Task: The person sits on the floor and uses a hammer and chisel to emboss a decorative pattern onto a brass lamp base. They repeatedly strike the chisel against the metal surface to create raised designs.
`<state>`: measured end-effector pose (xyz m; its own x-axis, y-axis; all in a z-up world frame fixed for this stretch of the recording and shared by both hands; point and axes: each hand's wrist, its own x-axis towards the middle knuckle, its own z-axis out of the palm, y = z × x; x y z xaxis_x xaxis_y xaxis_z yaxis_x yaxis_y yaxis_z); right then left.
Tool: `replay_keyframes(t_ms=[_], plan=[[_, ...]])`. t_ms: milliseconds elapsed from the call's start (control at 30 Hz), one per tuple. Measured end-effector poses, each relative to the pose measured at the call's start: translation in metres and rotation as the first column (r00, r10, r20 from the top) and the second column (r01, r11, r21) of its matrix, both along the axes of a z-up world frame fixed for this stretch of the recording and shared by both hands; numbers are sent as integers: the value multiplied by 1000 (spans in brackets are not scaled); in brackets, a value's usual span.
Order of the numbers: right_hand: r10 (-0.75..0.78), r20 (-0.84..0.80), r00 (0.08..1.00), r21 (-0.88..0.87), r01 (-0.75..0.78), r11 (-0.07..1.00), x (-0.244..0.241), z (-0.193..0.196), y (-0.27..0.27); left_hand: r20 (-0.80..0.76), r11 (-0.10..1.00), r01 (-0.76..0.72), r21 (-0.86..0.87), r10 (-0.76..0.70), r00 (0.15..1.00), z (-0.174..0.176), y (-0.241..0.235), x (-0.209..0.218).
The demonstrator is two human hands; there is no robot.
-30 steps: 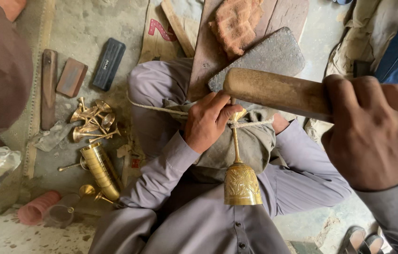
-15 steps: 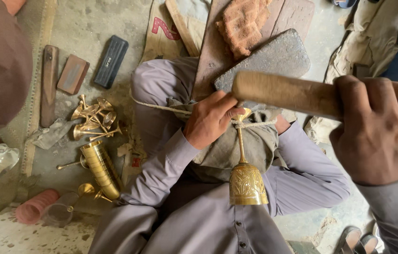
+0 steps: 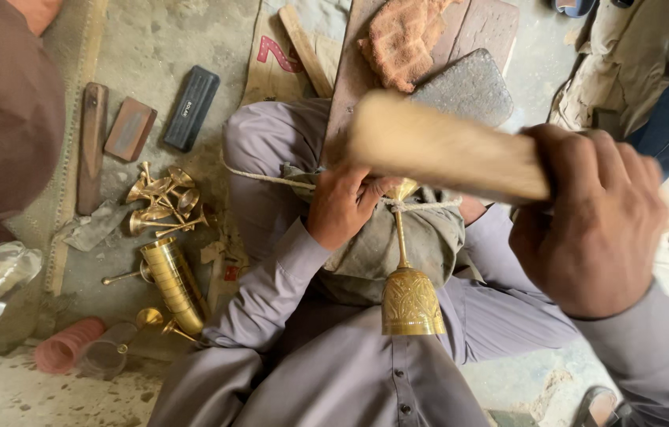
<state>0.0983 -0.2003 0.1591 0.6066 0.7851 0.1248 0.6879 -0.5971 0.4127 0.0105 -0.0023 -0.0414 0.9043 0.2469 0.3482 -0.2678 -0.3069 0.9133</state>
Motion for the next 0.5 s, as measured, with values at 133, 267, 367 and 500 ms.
replay_keyframes(t_ms=[133,267,367,500], plan=[[-42,111,993,-72,50,996,-17,-8,-27,-155,998,-63,-3,62,986,4,3,5],[-268,-217,938,122,299,946,-21,-45,-62,-211,982,-79,-173,41,977,20,7,9],[-262,-395,880,341,406,848,-30,-77,-86,-207,995,-47,-83,29,978,31,0,13],[-222,-441,870,473,436,766,-41,-108,-112,-120,980,108,167,-88,989,36,-10,26]])
